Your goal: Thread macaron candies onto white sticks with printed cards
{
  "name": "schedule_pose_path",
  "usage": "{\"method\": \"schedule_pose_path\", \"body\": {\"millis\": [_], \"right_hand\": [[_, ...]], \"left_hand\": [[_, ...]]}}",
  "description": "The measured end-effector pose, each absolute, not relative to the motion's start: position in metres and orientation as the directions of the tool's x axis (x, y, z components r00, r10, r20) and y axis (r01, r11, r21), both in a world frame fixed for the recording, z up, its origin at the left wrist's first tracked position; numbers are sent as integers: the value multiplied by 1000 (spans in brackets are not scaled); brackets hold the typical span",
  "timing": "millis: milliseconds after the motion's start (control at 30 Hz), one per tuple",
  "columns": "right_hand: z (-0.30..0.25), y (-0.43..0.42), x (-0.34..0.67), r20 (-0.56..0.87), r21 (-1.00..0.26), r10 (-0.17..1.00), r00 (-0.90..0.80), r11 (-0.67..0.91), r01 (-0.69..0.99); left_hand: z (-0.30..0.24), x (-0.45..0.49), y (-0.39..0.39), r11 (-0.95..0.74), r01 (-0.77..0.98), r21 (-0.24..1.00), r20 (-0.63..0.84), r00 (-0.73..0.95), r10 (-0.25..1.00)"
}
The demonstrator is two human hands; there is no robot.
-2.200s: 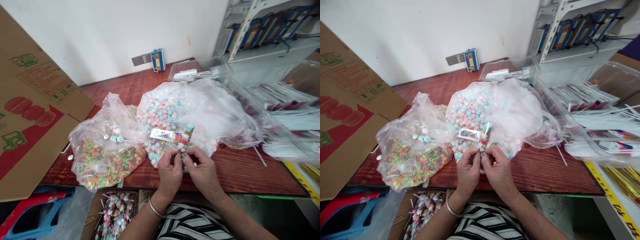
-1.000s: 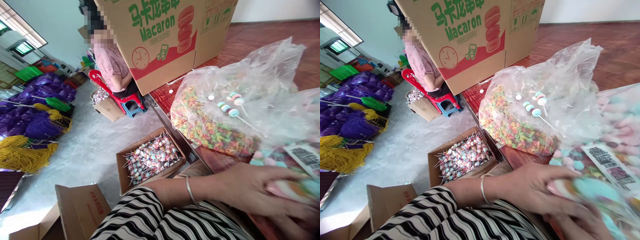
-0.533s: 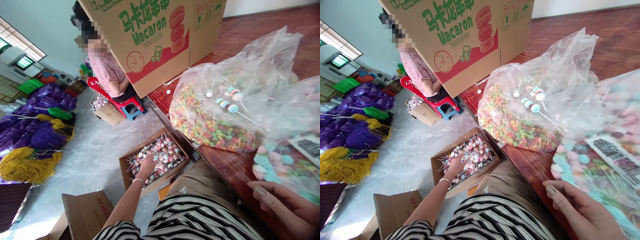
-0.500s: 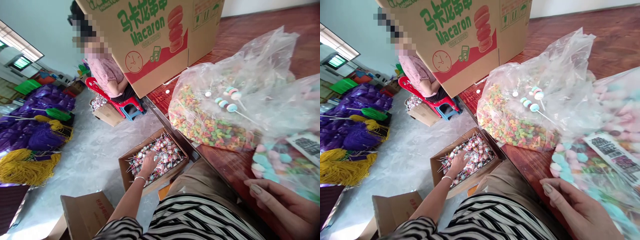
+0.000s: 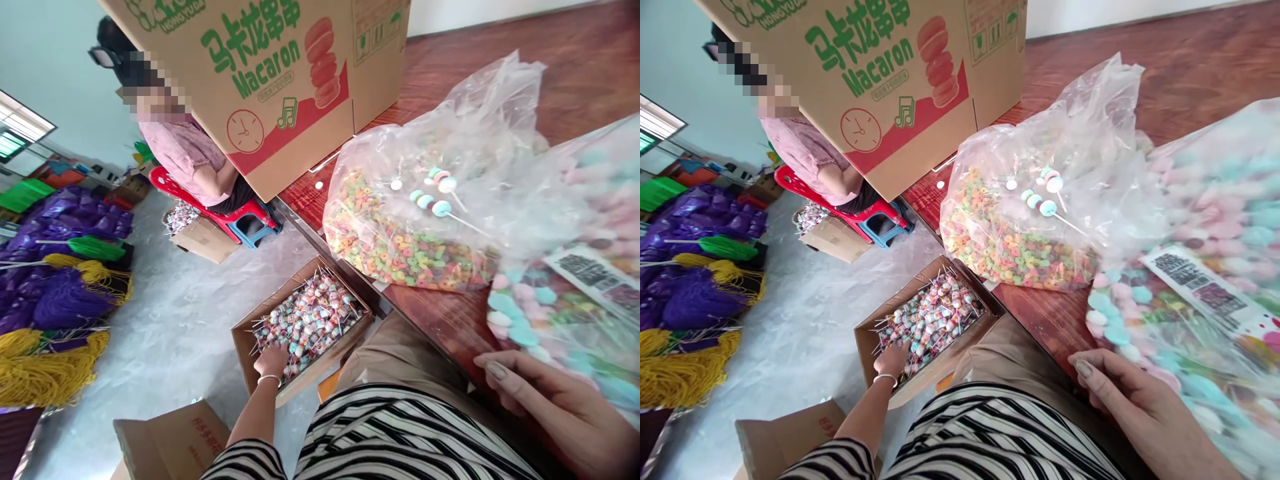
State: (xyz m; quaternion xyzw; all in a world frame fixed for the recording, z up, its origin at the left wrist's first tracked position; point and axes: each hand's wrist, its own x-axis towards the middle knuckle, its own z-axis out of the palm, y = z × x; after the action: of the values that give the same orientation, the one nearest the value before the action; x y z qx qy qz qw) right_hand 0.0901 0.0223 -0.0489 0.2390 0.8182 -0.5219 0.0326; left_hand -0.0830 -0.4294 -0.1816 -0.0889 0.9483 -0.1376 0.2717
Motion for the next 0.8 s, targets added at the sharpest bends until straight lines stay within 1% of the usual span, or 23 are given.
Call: {"method": "schedule_pose_path", "body": {"millis": [67, 100, 200, 267, 300, 433, 500, 533, 600, 633, 700, 767, 800], "right_hand": [[-49, 21, 89, -377, -855, 257, -890, 273, 441], [-49, 21, 89, -400, -855, 231, -887, 253, 452], [-48, 21, 90, -416, -841, 238, -878, 266, 471], [-45, 21, 90, -417, -837, 232, -879, 279, 471], [-43, 20, 90, -413, -838, 234, -880, 281, 467], [-31, 18, 87, -404, -840, 262, -877, 274, 468], [-26, 16, 84, -410, -833, 281, -868, 271, 482], [-25, 14, 83, -417, -828, 281, -864, 274, 489], [-24, 11, 80, -436, -820, 256, -863, 283, 498], [-24, 9, 79, -445, -819, 233, -864, 284, 499], [-24, 6, 77, -455, -821, 199, -868, 284, 496], [-23, 4, 77, -453, -823, 192, -870, 286, 492], [-22, 4, 77, -448, -823, 200, -871, 290, 489]], "left_hand": [[-183, -92, -427, 942, -99, -322, -424, -874, -237], [-184, -100, -424, 946, -84, -314, -390, -897, -210], [-192, -127, -413, 968, 33, -248, -354, -934, -59], [-195, -140, -414, 971, 65, -228, -368, -930, -24], [-195, -143, -419, 970, 53, -235, -375, -926, -40], [-187, -142, -444, 947, -83, -309, -366, -909, -199], [-184, -141, -448, 938, -114, -327, -330, -917, -227], [-184, -143, -443, 939, -110, -326, -308, -927, -215], [-186, -148, -424, 955, -43, -295, -272, -954, -127], [-189, -152, -409, 964, 25, -263, -265, -963, -47], [-197, -158, -373, 960, 221, -172, -279, -945, 168], [-207, -161, -340, 902, 426, -68, -307, -869, 387], [-211, -162, -327, 865, 501, -26, -317, -825, 468]]}}
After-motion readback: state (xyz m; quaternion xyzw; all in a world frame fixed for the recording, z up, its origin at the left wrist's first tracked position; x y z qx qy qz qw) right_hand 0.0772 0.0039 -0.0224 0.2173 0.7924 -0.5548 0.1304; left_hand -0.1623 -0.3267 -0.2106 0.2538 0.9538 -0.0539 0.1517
